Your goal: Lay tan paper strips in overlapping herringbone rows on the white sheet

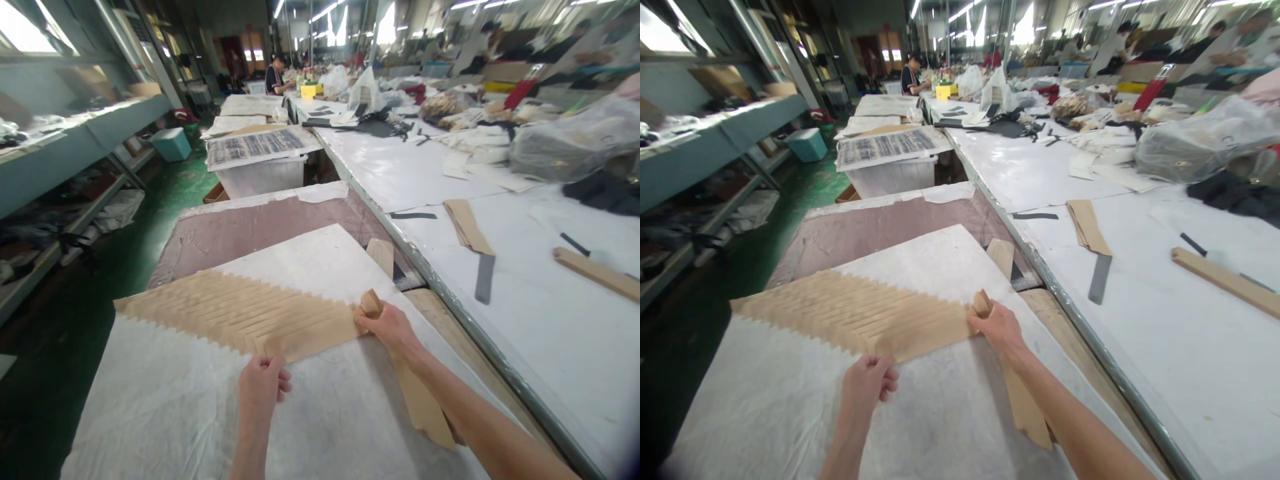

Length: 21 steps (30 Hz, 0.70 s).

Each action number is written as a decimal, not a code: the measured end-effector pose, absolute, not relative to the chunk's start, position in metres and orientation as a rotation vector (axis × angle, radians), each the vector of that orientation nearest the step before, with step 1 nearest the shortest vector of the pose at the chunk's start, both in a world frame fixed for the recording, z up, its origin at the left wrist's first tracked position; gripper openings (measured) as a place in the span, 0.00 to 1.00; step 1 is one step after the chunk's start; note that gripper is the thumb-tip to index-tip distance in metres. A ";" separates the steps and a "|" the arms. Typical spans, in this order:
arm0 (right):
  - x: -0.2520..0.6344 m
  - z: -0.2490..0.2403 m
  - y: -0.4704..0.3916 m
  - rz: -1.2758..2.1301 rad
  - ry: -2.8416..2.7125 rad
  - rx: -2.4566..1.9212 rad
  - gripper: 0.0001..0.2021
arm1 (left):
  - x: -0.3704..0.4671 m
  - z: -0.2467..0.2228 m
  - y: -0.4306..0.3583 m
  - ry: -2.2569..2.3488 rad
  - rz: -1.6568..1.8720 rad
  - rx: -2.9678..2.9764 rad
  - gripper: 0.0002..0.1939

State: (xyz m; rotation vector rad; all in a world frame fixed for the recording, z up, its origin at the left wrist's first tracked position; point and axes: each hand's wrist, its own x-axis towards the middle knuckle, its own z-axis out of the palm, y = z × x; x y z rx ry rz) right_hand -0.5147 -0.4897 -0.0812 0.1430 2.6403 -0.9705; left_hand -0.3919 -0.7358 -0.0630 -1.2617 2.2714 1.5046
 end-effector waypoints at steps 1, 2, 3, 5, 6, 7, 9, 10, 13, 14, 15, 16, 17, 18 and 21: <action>-0.515 -0.081 -0.490 -0.962 2.645 0.140 0.18 | -0.392 -0.063 -0.736 2.274 1.499 -1.258 0.09; -0.515 -0.081 -0.490 -0.953 2.650 0.137 0.18 | -0.392 -0.063 -0.736 2.273 1.492 -1.258 0.09; -0.515 -0.081 -0.491 -0.942 2.656 0.135 0.18 | -0.393 -0.063 -0.735 2.273 1.484 -1.254 0.09; -0.516 -0.081 -0.491 -0.916 2.665 0.133 0.18 | -0.394 -0.062 -0.734 2.281 1.455 -1.237 0.08; -0.516 -0.081 -0.492 -0.902 2.667 0.134 0.18 | -0.394 -0.061 -0.734 2.294 1.416 -1.237 0.08; -0.516 -0.081 -0.492 -0.888 2.667 0.135 0.18 | -0.394 -0.060 -0.733 2.319 1.356 -1.237 0.08; -0.517 -0.079 -0.493 -0.865 2.663 0.139 0.19 | -0.393 -0.055 -0.730 2.431 1.159 -1.221 0.08; -0.517 -0.078 -0.494 -0.855 2.660 0.141 0.20 | -0.392 -0.053 -0.728 2.519 1.011 -1.220 0.09; -0.517 -0.077 -0.494 -0.834 2.650 0.135 0.21 | -0.389 -0.044 -0.720 2.770 0.481 -1.208 0.12; -0.518 -0.078 -0.494 -0.827 2.652 0.130 0.21 | -0.388 -0.042 -0.716 2.837 0.326 -1.181 0.13; -0.518 -0.079 -0.494 -0.816 2.660 0.124 0.21 | -0.386 -0.041 -0.712 2.913 0.194 -1.109 0.13; -0.519 -0.080 -0.494 -0.806 2.667 0.117 0.21 | -0.385 -0.042 -0.707 2.991 0.091 -0.985 0.13; -0.519 -0.081 -0.494 -0.795 2.677 0.114 0.22 | -0.383 -0.043 -0.702 3.061 0.011 -0.830 0.14; -0.519 -0.082 -0.493 -0.784 2.689 0.114 0.22 | -0.381 -0.046 -0.697 3.111 -0.045 -0.678 0.16; -0.519 -0.083 -0.492 -0.757 2.733 0.121 0.25 | -0.376 -0.055 -0.682 3.139 -0.074 -0.484 0.18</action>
